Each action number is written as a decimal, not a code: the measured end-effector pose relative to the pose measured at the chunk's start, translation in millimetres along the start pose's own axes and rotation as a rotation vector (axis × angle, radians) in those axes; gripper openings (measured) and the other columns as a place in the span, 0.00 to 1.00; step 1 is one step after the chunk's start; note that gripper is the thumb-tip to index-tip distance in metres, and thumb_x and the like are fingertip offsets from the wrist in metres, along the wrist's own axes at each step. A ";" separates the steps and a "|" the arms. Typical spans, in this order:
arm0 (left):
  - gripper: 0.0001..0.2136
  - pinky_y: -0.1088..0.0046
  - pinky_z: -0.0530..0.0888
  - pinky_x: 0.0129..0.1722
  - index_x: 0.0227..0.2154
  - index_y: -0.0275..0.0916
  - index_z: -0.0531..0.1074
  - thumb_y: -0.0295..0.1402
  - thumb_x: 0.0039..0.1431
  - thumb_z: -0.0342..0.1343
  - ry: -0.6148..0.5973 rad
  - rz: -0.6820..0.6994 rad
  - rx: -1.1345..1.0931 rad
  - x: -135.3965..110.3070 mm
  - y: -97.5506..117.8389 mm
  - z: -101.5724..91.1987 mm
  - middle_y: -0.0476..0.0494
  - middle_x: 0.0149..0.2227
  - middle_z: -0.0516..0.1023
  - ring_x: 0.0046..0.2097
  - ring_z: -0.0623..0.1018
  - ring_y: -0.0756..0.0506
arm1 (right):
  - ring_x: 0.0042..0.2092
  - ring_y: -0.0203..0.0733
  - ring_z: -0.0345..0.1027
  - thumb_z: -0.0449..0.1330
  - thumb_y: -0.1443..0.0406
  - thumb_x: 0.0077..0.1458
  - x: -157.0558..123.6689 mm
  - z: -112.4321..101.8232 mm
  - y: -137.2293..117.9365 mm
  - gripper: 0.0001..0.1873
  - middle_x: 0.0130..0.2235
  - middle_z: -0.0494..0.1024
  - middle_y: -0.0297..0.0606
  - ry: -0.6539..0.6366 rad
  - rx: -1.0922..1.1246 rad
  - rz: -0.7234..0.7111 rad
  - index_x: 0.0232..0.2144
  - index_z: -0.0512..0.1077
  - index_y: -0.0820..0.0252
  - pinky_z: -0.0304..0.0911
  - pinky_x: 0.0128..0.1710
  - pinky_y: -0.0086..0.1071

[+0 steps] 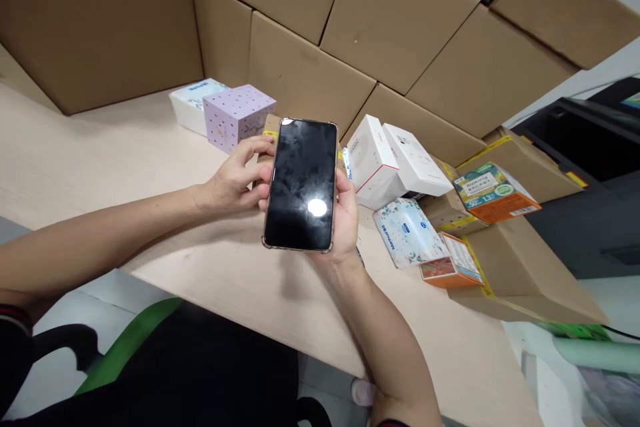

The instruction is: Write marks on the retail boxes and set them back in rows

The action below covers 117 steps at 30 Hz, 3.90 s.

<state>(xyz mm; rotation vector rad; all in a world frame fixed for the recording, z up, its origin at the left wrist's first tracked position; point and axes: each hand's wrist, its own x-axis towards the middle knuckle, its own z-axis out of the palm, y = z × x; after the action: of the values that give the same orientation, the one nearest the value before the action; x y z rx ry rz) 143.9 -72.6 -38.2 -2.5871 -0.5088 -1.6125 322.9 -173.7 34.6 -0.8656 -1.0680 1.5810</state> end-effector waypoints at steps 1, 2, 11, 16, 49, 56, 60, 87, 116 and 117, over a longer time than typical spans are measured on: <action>0.04 0.46 0.73 0.63 0.38 0.44 0.71 0.36 0.65 0.53 -0.012 -0.020 -0.003 0.2 0.1 -0.3 0.39 0.52 0.70 0.59 0.72 0.36 | 0.52 0.57 0.74 0.44 0.41 0.60 0.4 -0.7 0.3 0.32 0.49 0.81 0.43 0.007 -0.037 -0.006 0.51 0.74 0.51 0.71 0.50 0.61; 0.05 0.46 0.72 0.63 0.38 0.44 0.71 0.37 0.65 0.53 -0.018 -0.032 -0.005 0.3 0.2 -0.4 0.39 0.52 0.71 0.59 0.72 0.36 | 0.52 0.57 0.74 0.43 0.41 0.60 0.6 -1.4 0.5 0.33 0.49 0.80 0.43 0.013 -0.076 -0.010 0.51 0.73 0.51 0.72 0.50 0.61; 0.05 0.50 0.76 0.60 0.42 0.45 0.72 0.34 0.66 0.53 0.050 0.058 0.082 0.5 -1.3 2.9 0.39 0.50 0.70 0.59 0.72 0.39 | 0.52 0.57 0.75 0.41 0.39 0.58 3.8 -10.1 3.5 0.35 0.51 0.80 0.43 0.014 -0.175 -0.025 0.51 0.75 0.50 0.72 0.49 0.59; 0.03 0.50 0.76 0.59 0.39 0.44 0.72 0.32 0.63 0.54 0.037 0.030 0.072 -0.3 -1.8 3.4 0.41 0.51 0.70 0.58 0.73 0.38 | 0.54 0.57 0.74 0.48 0.39 0.57 4.7 -7.3 3.3 0.32 0.49 0.81 0.42 0.003 -0.028 -0.032 0.49 0.76 0.48 0.73 0.51 0.58; 0.19 0.53 0.64 0.48 0.56 0.55 0.72 0.47 0.63 0.61 -0.072 0.089 0.535 3.3 -5.0 -12.7 0.43 0.48 0.78 0.47 0.74 0.36 | 0.58 0.61 0.66 0.60 0.56 0.64 -73.0 -40.9 40.1 0.36 0.59 0.71 0.60 -0.373 -1.683 -0.097 0.69 0.61 0.68 0.65 0.58 0.58; 0.25 0.51 0.65 0.51 0.64 0.51 0.65 0.45 0.66 0.57 -0.203 0.046 0.566 14.1 -0.5 1.1 0.36 0.56 0.76 0.53 0.74 0.31 | 0.54 0.63 0.68 0.60 0.53 0.64 -69.9 -49.0 58.0 0.37 0.55 0.73 0.62 -0.300 -1.878 -0.234 0.68 0.64 0.68 0.69 0.52 0.57; 0.28 0.46 0.67 0.55 0.66 0.49 0.63 0.35 0.64 0.59 -0.234 -0.008 0.518 19.2 -3.4 14.5 0.32 0.61 0.71 0.60 0.71 0.26 | 0.54 0.63 0.69 0.61 0.51 0.64 -71.2 -49.0 64.4 0.36 0.56 0.73 0.62 -0.266 -1.902 -0.272 0.66 0.67 0.67 0.70 0.52 0.56; 0.09 0.62 0.75 0.35 0.32 0.35 0.79 0.27 0.61 0.53 -0.494 0.059 0.402 -7.9 -10.9 17.5 0.37 0.35 0.80 0.38 0.77 0.40 | 0.37 0.50 0.70 0.61 0.49 0.51 34.4 -170.2 5.6 0.22 0.36 0.73 0.41 0.952 -1.315 -0.488 0.38 0.60 0.55 0.69 0.41 0.51; 0.28 0.66 0.71 0.37 0.34 0.35 0.78 0.53 0.69 0.41 0.094 -0.982 -0.373 -6.5 -17.1 18.7 0.41 0.33 0.76 0.36 0.74 0.43 | 0.34 0.42 0.68 0.64 0.60 0.47 -9.1 -129.4 42.6 0.20 0.37 0.77 0.37 0.344 -1.031 -0.179 0.43 0.73 0.59 0.65 0.35 0.37; 0.28 0.65 0.71 0.39 0.31 0.35 0.78 0.53 0.68 0.42 0.087 -0.962 -0.316 -6.1 -18.9 16.9 0.41 0.32 0.74 0.37 0.74 0.43 | 0.33 0.41 0.67 0.64 0.60 0.47 -11.0 -128.4 42.9 0.19 0.36 0.77 0.37 0.359 -1.053 -0.187 0.43 0.74 0.59 0.64 0.34 0.37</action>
<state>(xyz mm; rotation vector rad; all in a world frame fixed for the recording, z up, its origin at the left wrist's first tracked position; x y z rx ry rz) 150.4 -52.6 -53.7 -2.5940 -1.8283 -2.1447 427.9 -161.0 -50.7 -1.5961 -1.6519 0.5801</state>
